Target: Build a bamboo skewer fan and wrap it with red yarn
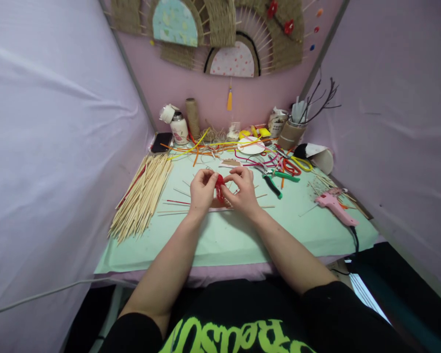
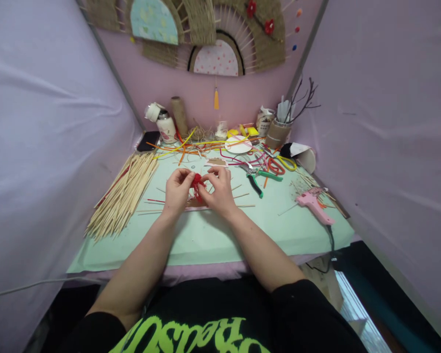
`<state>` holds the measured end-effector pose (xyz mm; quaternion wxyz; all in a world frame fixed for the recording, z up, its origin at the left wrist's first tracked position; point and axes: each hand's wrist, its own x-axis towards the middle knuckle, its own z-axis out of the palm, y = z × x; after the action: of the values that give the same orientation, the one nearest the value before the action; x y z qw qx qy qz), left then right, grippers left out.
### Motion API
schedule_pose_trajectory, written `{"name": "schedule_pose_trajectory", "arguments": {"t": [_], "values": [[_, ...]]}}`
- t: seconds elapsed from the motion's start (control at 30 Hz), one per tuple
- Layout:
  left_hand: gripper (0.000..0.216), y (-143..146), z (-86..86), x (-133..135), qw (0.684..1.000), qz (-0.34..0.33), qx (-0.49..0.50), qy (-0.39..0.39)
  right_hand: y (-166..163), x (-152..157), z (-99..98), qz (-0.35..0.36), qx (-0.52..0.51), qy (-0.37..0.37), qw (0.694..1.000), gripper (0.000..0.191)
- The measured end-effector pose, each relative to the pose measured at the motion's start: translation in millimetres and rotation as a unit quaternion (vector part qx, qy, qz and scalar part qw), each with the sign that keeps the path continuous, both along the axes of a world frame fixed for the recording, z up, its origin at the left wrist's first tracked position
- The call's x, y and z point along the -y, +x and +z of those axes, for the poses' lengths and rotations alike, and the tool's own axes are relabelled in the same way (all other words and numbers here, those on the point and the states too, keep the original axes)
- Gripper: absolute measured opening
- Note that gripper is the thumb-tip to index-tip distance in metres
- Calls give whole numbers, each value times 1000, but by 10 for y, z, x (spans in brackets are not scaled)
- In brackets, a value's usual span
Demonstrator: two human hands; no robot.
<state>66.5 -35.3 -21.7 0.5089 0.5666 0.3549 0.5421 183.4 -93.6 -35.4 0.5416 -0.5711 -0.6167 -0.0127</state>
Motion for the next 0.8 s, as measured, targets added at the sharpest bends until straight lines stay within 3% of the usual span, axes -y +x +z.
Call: {"name": "schedule_pose_trajectory", "arguments": {"t": [0.2, 0.37, 0.47, 0.53, 0.63, 0.7, 0.8], "values": [[15, -28, -26, -33, 999, 28, -16, 26, 75, -31, -78, 23, 82, -67, 994, 7], [17, -71, 0, -59, 996, 74, -10, 47, 159, -32, -86, -80, 88, -106, 987, 13], [17, -74, 43, -29, 994, 92, -13, 63, 216, -24, -38, -130, 45, -103, 985, 6], [15, -69, 65, 0, 994, 74, -27, 72, 232, -13, 13, -100, -5, -62, 993, 13], [8, -57, 75, 33, 994, 0, -53, 99, 207, 10, 87, 26, -74, 5, 997, 31], [6, -50, 74, 45, 989, -38, -60, 126, 171, 22, 114, 89, -101, 13, 991, 36], [7, -44, 80, 53, 988, -55, -60, 131, 125, 31, 124, 111, -128, -16, 985, 26]]}}
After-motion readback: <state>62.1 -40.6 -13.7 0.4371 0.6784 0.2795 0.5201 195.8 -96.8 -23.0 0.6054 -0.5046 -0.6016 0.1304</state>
